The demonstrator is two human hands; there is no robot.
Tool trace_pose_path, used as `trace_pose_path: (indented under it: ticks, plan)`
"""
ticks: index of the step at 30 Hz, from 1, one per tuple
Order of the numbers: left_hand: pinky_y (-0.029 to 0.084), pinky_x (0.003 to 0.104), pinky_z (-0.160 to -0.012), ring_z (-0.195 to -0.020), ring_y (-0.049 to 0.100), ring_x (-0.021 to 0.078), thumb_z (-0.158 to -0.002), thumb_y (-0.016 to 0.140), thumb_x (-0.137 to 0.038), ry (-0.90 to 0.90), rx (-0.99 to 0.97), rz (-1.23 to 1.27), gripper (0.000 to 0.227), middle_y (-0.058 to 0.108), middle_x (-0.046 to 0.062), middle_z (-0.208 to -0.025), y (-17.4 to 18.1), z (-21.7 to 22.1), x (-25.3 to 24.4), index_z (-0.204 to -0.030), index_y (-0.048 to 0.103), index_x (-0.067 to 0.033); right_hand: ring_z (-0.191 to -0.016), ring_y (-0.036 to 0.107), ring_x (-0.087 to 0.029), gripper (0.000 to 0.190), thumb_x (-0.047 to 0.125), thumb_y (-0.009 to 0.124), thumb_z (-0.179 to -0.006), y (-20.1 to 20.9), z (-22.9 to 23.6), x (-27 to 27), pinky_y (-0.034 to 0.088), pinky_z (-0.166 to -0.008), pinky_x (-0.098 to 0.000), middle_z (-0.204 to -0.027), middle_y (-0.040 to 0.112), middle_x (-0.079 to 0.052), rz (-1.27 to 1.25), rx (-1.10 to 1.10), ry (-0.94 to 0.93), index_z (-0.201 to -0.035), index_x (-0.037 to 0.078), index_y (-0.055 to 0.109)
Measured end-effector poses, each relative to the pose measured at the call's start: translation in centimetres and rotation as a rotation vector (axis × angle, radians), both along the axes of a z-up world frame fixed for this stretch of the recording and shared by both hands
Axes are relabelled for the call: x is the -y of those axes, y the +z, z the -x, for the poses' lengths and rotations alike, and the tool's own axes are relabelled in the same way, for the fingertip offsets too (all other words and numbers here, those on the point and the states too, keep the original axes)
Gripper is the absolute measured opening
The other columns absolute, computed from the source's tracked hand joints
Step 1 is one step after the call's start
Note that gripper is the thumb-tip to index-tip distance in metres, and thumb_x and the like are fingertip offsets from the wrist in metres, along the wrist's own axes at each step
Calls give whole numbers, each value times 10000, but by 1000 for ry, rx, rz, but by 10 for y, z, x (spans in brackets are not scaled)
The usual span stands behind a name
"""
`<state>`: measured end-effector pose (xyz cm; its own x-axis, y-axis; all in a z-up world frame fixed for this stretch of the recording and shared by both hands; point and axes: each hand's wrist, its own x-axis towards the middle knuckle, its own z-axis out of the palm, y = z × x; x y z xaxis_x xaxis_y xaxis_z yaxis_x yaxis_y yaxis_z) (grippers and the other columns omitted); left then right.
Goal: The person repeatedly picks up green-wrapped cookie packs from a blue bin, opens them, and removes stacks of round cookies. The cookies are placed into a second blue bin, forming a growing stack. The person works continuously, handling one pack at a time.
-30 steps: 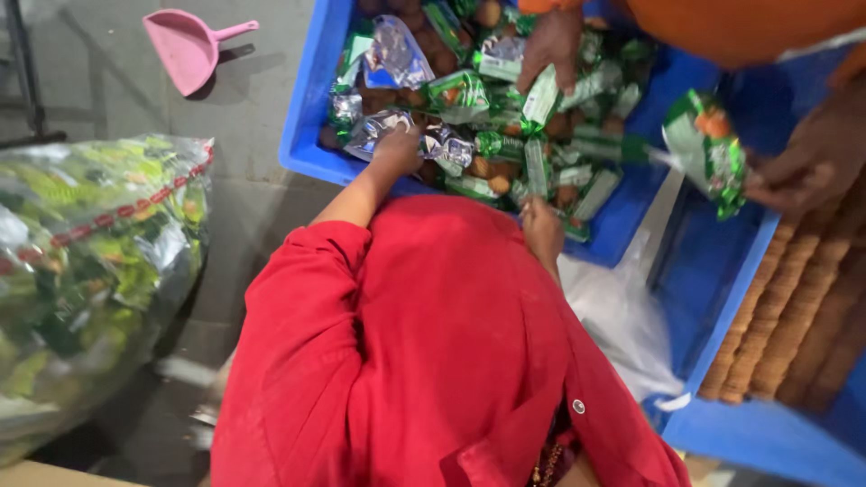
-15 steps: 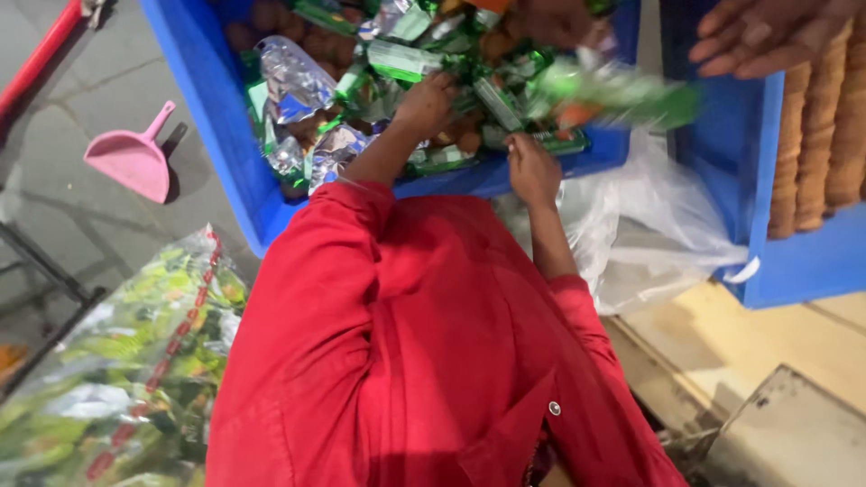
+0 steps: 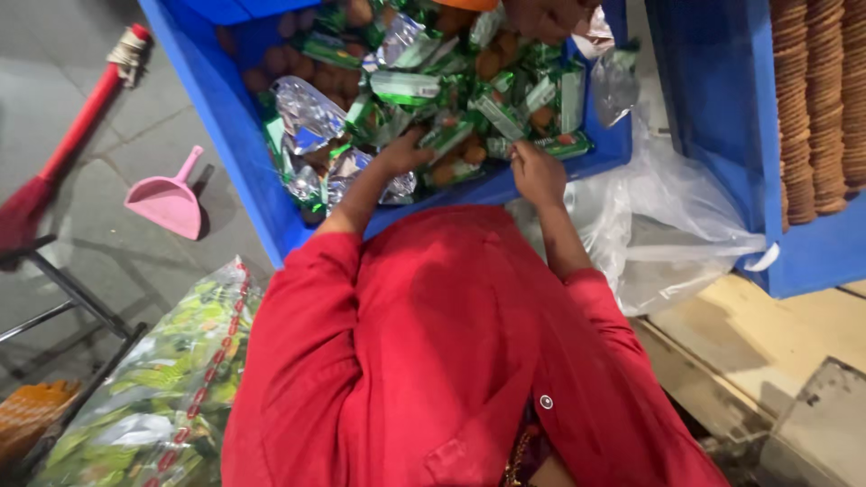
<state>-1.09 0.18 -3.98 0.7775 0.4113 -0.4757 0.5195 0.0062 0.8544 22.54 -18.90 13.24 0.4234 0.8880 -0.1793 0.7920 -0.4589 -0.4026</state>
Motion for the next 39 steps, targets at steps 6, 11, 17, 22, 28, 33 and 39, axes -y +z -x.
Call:
trace_pose_path:
  ticks: [6, 11, 17, 22, 28, 33, 39]
  plan:
    - [535, 394, -968, -1113, 693, 314, -743, 856, -291, 174, 193, -241, 611, 720, 196, -1186, 139, 42, -6, -1269, 654, -56, -1091, 747, -206, 308, 110, 663, -1009, 15, 17, -45, 569, -837, -329, -1269, 733, -59, -386, -623, -21, -1309, 172, 696]
    - [548, 375, -957, -1097, 715, 269, -801, 857, -323, 344, 337, -259, 610, 726, 165, -1177, 235, 39, -20, -1273, 597, -37, -1055, 608, -316, 745, 184, 887, -751, 109, 45, -93, 526, -811, -380, -1468, 576, -73, -326, -238, 335, -1436, 148, 596]
    - [518, 399, -918, -1056, 664, 322, -751, 922, -336, 299, 511, -383, 701, 672, 192, -1128, 281, 21, -13, -1239, 557, 10, -1121, 693, -277, 688, 171, 888, -704, 168, 63, -116, 574, -866, -381, -1362, 649, -70, -388, -65, 516, -1350, 145, 651]
    - [545, 408, -840, -907, 696, 319, -715, 864, -282, 261, 134, -298, 583, 703, 188, -968, 268, 23, 0, -1149, 594, -2, -1022, 732, -267, 534, 193, 869, -741, 159, 56, -102, 608, -845, -356, -1234, 701, -82, -517, -179, 331, -1239, 112, 695]
    - [529, 424, -840, -977, 673, 373, -787, 825, -205, 457, 290, -577, 498, 699, 230, -1037, 193, 19, 16, -1196, 622, -7, -999, 722, -298, 568, 251, 926, -725, 136, 36, -92, 596, -825, -363, -1171, 706, -132, -580, -75, 319, -1208, 56, 700]
    - [518, 436, -916, -1052, 619, 364, -747, 883, -203, 654, 220, -372, 628, 599, 217, -1153, 150, 0, 29, -1278, 579, -58, -881, 696, -249, 596, 246, 922, -737, 113, 33, -87, 572, -790, -328, -1106, 707, -135, -472, -315, 248, -1222, -2, 679]
    - [509, 511, -1057, -1218, 613, 304, -833, 738, -222, 726, 1018, 1071, 669, 577, 109, -1358, 157, -12, 46, -1439, 462, -157, -1090, 648, -127, 580, 171, 832, -881, 96, 35, -94, 553, -953, -293, -1211, 681, -71, -405, -1067, 388, -1360, -35, 579]
